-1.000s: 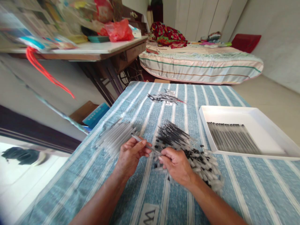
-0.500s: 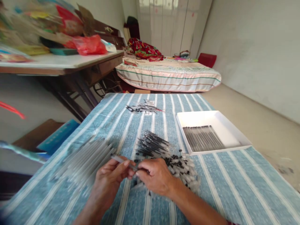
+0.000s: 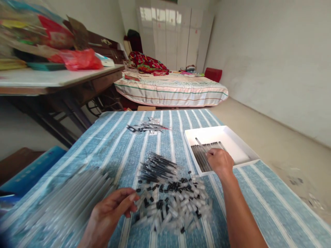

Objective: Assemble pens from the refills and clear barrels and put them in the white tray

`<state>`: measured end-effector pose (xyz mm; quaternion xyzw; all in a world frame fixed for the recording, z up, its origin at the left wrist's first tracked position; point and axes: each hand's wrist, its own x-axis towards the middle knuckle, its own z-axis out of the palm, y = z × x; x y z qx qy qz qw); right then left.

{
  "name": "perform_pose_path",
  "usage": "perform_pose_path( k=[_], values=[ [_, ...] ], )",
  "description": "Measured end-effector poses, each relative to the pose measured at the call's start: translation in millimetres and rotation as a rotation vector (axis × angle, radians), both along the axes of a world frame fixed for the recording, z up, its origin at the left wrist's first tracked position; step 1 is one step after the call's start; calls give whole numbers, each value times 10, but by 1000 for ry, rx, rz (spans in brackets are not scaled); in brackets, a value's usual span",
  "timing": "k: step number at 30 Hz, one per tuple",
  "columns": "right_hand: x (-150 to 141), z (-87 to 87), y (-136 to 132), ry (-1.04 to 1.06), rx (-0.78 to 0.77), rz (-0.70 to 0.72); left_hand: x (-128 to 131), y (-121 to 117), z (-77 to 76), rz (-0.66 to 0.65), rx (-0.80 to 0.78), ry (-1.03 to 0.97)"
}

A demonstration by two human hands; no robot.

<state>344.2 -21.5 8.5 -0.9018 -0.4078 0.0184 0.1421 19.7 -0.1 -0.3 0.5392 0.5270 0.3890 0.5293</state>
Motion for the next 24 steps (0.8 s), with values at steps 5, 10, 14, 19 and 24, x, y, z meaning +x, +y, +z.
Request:
perform_pose_path(
  k=[5, 10, 14, 19, 24],
  values=[
    [173, -142, 27, 34, -173, 16, 5, 4, -41, -9, 14, 18],
    [179, -226, 72, 59, -225, 65, -8, 27, -66, -29, -7, 85],
    [202, -243, 87, 63, -265, 89, -23, 47, -103, -47, -3, 139],
    [198, -221, 79, 65, -290, 108, -26, 52, -139, -57, 3, 162],
    [200, -221, 72, 52, -289, 96, -34, 60, -160, -75, -7, 183]
  ],
)
